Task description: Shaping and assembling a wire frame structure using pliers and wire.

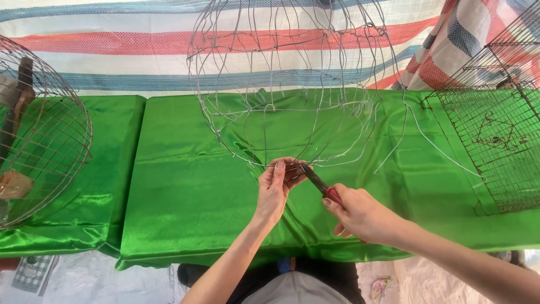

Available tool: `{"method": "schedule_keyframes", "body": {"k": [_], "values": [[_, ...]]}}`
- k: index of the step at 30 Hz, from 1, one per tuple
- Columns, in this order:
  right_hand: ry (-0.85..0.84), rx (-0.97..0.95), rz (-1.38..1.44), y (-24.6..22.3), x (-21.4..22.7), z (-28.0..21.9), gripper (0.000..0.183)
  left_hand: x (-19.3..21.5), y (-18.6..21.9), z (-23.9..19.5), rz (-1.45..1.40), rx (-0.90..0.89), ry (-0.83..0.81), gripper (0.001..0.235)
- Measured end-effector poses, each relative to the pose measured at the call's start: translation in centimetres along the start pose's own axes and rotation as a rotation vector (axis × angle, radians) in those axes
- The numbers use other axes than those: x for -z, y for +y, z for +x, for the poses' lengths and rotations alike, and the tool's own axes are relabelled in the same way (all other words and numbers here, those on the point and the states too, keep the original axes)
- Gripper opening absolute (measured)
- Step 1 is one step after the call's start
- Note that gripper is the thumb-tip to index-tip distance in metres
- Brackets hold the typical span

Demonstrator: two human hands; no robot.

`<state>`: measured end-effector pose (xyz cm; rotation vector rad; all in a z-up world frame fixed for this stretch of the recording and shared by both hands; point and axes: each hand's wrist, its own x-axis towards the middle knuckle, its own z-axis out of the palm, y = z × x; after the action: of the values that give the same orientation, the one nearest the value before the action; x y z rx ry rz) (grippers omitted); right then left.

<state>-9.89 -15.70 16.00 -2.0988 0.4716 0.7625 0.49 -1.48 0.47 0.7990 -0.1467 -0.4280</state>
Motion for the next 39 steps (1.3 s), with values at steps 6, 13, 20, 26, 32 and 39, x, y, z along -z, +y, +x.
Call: {"method": "schedule_keyframes", "body": {"k": [6, 13, 20, 26, 32, 39], "values": [[-0.01, 0.006, 0.016, 0.3, 0.1, 0.4, 0.04, -0.3, -0.1, -0.2, 0.009, 0.004, -0.011, 0.03], [0.001, -0.051, -0.01, -0.4, -0.1, 0.0, 0.039, -0.2, -0.2, -0.2, 0.01, 0.005, -0.018, 0.03], [0.019, -0.053, -0.04, 0.8, -0.4, 0.4, 0.039, -0.3, -0.6, -0.3, 0.013, 0.019, -0.011, 0.029], [-0.023, -0.075, 0.147, -0.5, 0.1, -0.1, 0.04, 0.4, -1.6, -0.7, 0.023, 0.032, 0.027, 0.029], [-0.175, -0.303, 0.507, -0.7, -0.1, 0.2, 0.031, 0.2, -0.8, -1.5, 0.035, 0.031, -0.058, 0.026], [-0.185, -0.316, 0.626, -1.1, 0.3, 0.7, 0.032, 1.3, -1.4, -1.8, 0.008, 0.101, 0.027, 0.025]]}}
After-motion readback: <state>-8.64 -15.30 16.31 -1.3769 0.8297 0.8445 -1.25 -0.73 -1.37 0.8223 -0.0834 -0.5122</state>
